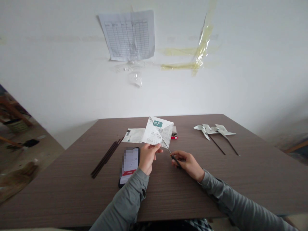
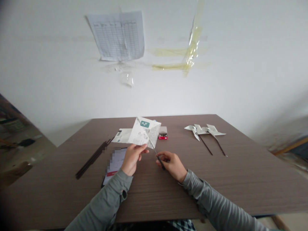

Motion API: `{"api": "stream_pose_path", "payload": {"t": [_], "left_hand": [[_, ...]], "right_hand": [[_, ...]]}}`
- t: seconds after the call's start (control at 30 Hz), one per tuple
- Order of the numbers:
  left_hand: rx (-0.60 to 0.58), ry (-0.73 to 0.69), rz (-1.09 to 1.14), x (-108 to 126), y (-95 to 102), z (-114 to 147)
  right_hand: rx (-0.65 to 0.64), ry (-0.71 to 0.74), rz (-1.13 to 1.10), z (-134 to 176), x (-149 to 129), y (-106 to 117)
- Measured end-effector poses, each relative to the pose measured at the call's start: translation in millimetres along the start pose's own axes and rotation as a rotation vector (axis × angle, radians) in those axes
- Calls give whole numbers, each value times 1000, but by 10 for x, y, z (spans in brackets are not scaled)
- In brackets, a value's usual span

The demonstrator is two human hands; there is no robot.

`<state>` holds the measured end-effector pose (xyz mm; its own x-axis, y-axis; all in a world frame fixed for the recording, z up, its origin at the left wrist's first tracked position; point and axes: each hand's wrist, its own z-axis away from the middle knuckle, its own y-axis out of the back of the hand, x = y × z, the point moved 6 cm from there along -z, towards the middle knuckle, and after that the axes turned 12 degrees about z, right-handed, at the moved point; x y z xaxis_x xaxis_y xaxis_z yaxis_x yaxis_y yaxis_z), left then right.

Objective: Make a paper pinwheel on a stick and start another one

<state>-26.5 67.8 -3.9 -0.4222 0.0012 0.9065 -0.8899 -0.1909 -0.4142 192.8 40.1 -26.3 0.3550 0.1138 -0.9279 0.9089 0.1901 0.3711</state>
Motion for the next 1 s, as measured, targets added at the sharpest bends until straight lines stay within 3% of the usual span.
{"api": "stream_pose_path", "payload": {"t": [1.0], "left_hand": [[-3, 13, 1, -2, -3, 8]], "right_hand": [[-19, 1, -18, -30, 87, -37]]}}
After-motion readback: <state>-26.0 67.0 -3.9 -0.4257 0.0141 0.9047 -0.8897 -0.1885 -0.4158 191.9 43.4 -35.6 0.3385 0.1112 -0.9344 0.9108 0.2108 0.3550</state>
